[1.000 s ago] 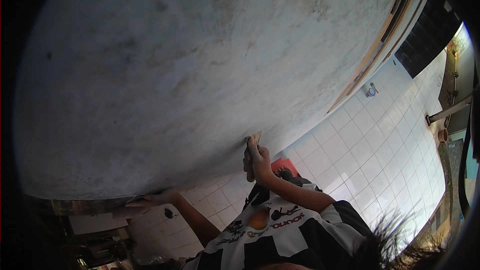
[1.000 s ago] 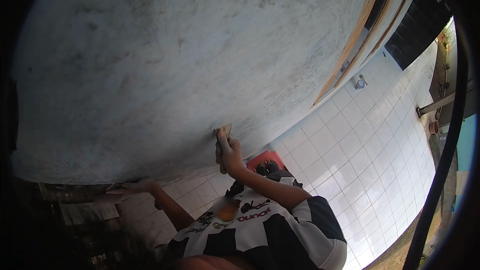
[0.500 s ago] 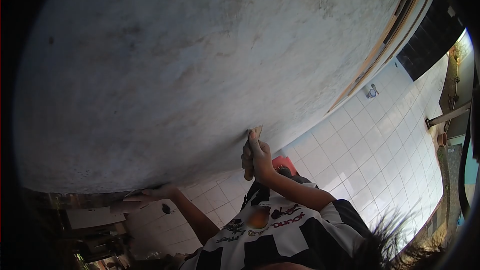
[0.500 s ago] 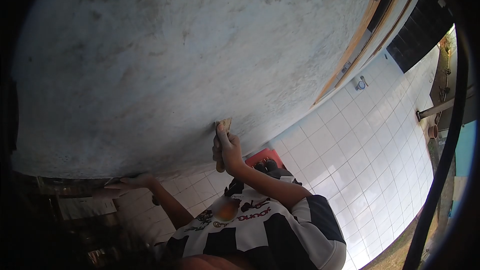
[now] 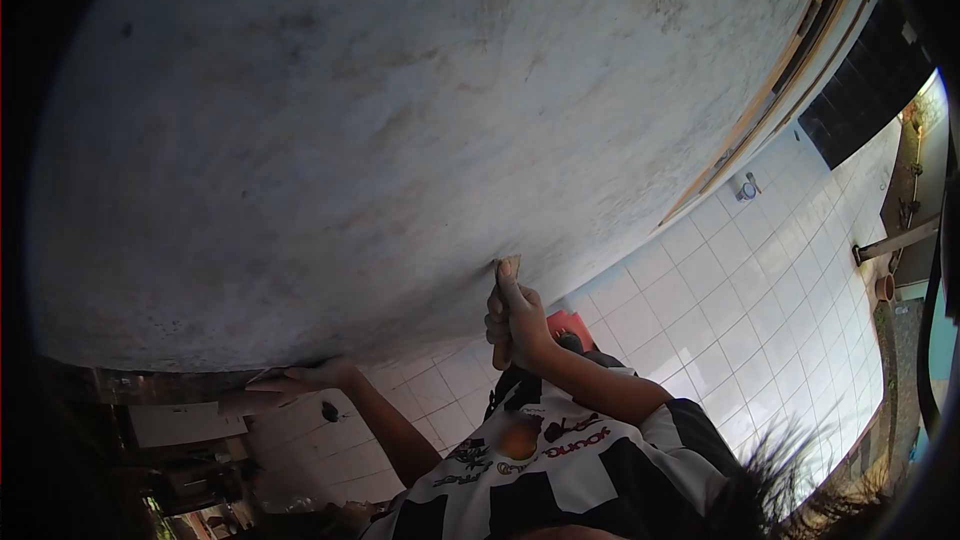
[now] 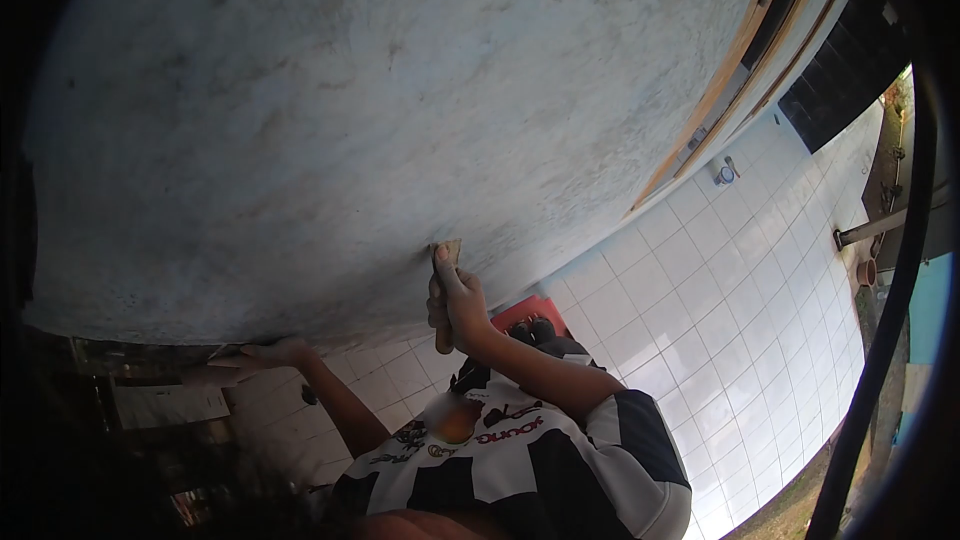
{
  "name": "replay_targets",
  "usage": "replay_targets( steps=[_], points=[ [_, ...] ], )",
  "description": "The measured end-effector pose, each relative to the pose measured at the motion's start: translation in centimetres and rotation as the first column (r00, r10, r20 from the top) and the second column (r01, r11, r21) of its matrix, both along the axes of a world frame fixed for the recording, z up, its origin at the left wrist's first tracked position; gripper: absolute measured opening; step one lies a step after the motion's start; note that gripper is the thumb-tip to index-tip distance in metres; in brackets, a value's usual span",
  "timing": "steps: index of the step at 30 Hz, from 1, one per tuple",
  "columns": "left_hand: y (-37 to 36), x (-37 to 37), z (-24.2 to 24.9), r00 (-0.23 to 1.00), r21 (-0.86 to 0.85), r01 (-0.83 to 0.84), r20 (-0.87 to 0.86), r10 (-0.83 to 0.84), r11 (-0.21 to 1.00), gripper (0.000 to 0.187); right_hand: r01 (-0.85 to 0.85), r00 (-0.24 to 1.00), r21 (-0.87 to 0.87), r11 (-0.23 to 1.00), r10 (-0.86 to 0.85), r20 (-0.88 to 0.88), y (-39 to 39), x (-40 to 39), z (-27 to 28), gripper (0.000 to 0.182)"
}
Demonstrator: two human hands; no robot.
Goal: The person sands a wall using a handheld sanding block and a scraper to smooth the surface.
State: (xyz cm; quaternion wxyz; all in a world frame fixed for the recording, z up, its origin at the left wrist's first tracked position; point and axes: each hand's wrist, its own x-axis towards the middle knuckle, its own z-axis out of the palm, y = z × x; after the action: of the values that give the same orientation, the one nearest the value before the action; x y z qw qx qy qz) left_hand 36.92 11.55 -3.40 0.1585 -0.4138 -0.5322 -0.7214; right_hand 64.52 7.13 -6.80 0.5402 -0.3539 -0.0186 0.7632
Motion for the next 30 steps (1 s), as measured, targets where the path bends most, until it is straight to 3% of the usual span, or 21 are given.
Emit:
replay_targets(
  steps=[4, 5, 7, 11, 17, 19, 21, 23, 27, 29, 30],
  points=[
    [-0.3, 0.8, 0.7, 0.999, -0.01, -0.03, -0.028, 0.03, 0.999, 0.081, 0.346, 0.934, 0.25, 0.905, -0.358, 0.005, 2.7, 5.8, 2.7, 0.054],
    [-0.5, 0.4, 0.5, 0.999, -0.01, -0.04, -0.022, 0.04, 0.999, 0.081, 0.407, 0.911, 0.243, 0.881, -0.41, -0.04, 3.1, 7.5, 3.6, 0.053],
    [-0.1, -0.2, 0.0, 0.989, -0.002, -0.099, -0.114, 0.098, 0.995, 0.083, 0.388, 0.916, 0.278, 0.879, -0.401, -0.008, 2.9, 9.2, 3.7, 0.055],
    [-0.3, 1.5, 1.5, 0.996, 0.011, -0.056, -0.062, 0.057, 0.998, 0.082, 0.306, 0.952, 0.259, 0.916, -0.299, -0.067, -0.5, 7.2, 1.5, 0.068],
    [-0.4, 1.5, -0.1, 0.996, -0.03, -0.054, -0.066, 0.052, 0.998, 0.081, 0.359, 0.885, 0.286, 0.889, -0.421, 0.2, -3.3, 3.9, -0.8, 0.053],
    [-0.2, 1.5, -0.2, 0.998, -0.024, -0.039, -0.05, 0.038, 0.999, 0.081, 0.265, 0.804, 0.47, 0.842, -0.462, 0.374, -3.4, 3.4, -0.7, 0.038],
    [0.1, 1.4, -0.1, 0.999, -0.014, -0.023, -0.037, 0.022, 1.0, 0.081, 0.204, 0.832, 0.492, 0.846, -0.415, 0.369, -3.3, 3.1, -1.0, 0.028],
    [0.6, 1.2, 0.0, 1.0, -0.003, -0.005, -0.028, 0.005, 1.0, 0.081, 0.131, 0.893, 0.329, 0.935, -0.256, 0.37, -3.0, 1.2, -1.8, 0.026],
    [1.6, 0.9, -0.2, 0.999, 0.012, 0.033, -0.012, -0.032, 0.999, 0.081, 0.252, 0.934, 0.273, 0.928, -0.308, 0.183, -1.2, 0.0, 0.5, 0.024],
    [1.8, 0.8, -0.6, 0.999, 0.011, 0.047, -0.002, -0.047, 0.999, 0.081, 0.286, 0.91, 0.305, 0.908, -0.357, 0.21, -0.7, 0.2, 1.0, 0.028],
    [1.8, 0.8, -0.8, 0.999, 0.011, 0.054, 0.003, -0.054, 0.998, 0.081, 0.315, 0.919, 0.296, 0.902, -0.367, 0.142, -0.9, -0.1, 0.9, 0.029]
  ],
)
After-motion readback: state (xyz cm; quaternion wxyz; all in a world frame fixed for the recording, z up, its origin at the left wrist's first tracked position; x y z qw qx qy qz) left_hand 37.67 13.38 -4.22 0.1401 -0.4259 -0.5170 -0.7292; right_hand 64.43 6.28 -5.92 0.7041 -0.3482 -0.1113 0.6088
